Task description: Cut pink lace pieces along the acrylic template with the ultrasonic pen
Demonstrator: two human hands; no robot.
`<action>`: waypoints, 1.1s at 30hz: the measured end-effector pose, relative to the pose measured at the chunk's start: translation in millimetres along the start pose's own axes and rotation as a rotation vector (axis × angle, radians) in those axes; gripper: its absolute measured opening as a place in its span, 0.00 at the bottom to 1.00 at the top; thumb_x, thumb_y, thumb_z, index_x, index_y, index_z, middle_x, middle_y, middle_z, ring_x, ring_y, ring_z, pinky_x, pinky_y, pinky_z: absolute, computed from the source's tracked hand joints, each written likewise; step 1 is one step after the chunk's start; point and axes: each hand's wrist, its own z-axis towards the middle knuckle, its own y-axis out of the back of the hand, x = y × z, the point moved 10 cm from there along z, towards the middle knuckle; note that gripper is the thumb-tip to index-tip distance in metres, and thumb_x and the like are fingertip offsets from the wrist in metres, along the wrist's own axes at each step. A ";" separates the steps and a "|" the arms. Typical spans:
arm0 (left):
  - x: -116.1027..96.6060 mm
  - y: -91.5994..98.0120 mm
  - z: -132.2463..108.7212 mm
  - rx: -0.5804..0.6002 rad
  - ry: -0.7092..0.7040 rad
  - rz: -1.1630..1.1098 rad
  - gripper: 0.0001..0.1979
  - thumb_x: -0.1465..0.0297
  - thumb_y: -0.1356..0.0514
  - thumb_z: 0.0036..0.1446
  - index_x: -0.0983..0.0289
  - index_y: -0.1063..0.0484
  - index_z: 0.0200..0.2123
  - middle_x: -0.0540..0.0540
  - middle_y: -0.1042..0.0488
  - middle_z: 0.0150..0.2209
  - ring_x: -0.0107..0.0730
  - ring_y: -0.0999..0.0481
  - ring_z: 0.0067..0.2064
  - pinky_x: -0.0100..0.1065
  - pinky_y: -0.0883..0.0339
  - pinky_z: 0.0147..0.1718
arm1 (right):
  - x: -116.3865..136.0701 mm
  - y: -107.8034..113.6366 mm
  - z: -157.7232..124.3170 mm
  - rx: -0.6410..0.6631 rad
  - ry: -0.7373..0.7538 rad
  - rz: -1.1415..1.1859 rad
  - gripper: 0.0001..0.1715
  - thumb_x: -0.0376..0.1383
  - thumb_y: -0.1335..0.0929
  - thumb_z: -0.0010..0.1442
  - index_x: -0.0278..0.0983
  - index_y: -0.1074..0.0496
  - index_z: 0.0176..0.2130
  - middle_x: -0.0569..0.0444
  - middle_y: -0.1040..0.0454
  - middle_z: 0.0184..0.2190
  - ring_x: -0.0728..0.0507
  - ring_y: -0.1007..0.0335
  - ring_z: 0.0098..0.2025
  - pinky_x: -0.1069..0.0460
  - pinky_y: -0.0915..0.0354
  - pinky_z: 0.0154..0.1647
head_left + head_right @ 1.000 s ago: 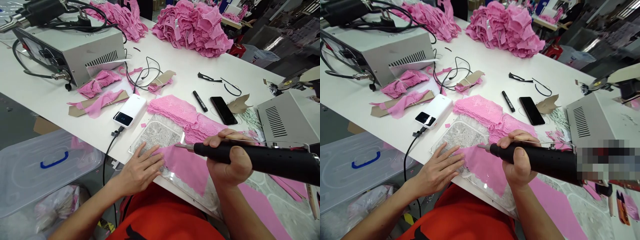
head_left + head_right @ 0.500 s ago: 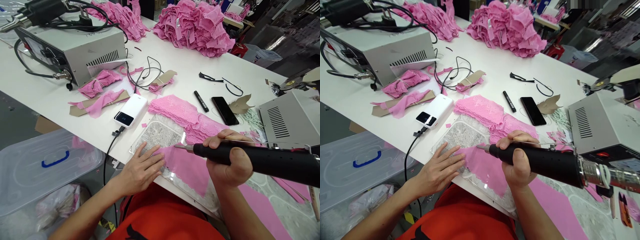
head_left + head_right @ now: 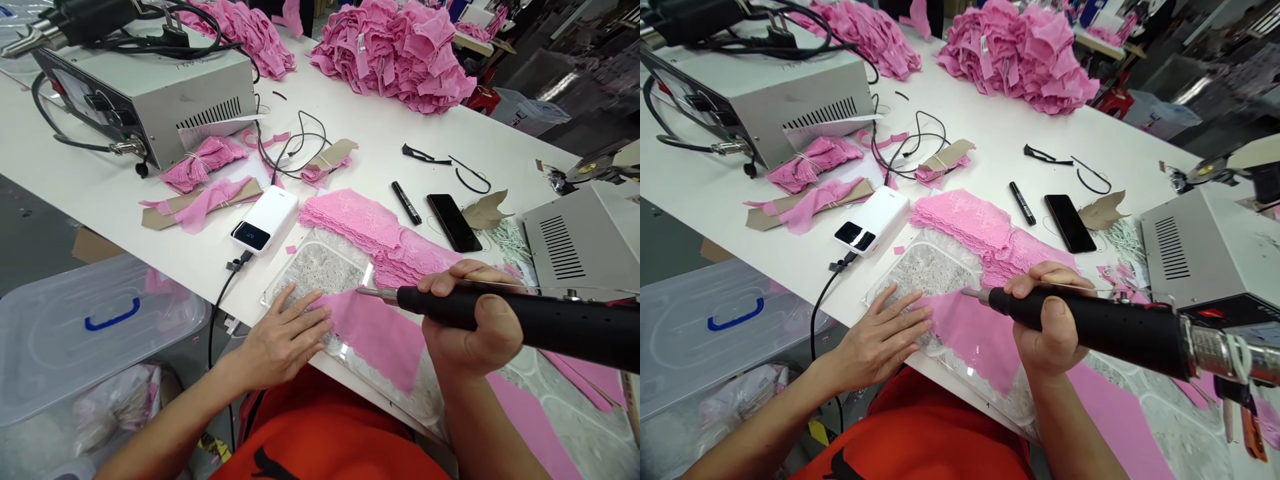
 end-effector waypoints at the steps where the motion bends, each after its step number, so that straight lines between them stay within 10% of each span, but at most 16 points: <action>1: 0.2 -0.2 -0.1 0.003 0.000 0.001 0.14 0.74 0.43 0.66 0.68 0.30 0.54 0.60 0.23 0.53 0.46 0.39 0.67 0.56 0.51 0.68 | -0.4 -0.1 0.1 0.004 -0.004 0.000 0.09 0.39 0.32 0.49 0.36 0.30 0.31 0.56 0.33 0.31 0.51 0.35 0.22 0.49 0.31 0.24; 33: -0.8 4.2 -9.8 0.021 0.021 0.032 0.14 0.74 0.43 0.66 0.67 0.30 0.54 0.60 0.23 0.54 0.46 0.38 0.67 0.56 0.51 0.68 | -5.1 -28.6 -18.9 0.103 -0.099 0.073 0.09 0.39 0.30 0.51 0.38 0.30 0.32 0.59 0.34 0.32 0.52 0.33 0.24 0.49 0.29 0.30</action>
